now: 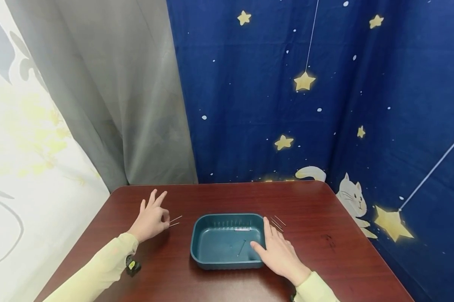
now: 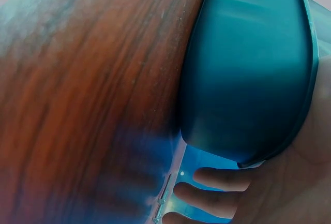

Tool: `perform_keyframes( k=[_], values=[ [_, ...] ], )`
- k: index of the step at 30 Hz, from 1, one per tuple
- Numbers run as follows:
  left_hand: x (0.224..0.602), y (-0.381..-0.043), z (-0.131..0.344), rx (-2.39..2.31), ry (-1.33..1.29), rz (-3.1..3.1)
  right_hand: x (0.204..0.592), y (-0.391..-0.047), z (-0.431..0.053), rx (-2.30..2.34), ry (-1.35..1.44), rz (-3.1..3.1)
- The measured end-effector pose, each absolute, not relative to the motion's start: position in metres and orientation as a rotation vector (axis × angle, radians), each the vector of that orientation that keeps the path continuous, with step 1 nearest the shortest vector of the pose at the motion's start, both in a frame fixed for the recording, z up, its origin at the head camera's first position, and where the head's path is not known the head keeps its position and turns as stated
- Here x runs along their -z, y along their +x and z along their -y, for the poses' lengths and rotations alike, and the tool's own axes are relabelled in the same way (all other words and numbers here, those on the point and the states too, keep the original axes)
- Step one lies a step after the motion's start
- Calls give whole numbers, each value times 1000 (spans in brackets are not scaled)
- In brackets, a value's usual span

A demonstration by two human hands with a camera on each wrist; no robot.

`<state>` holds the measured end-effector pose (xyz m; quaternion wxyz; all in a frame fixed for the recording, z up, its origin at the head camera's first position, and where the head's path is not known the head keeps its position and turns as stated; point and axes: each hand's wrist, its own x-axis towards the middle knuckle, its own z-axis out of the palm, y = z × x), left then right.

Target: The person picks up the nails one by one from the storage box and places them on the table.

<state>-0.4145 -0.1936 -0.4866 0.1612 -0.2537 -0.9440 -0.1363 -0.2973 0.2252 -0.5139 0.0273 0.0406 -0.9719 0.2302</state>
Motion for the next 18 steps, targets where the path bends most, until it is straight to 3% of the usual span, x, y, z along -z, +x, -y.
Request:
perform_keyframes(
  k=[18],
  values=[
    [524, -415, 205, 316, -649, 2840, 515, -298, -226, -688, 131, 3001]
  ],
)
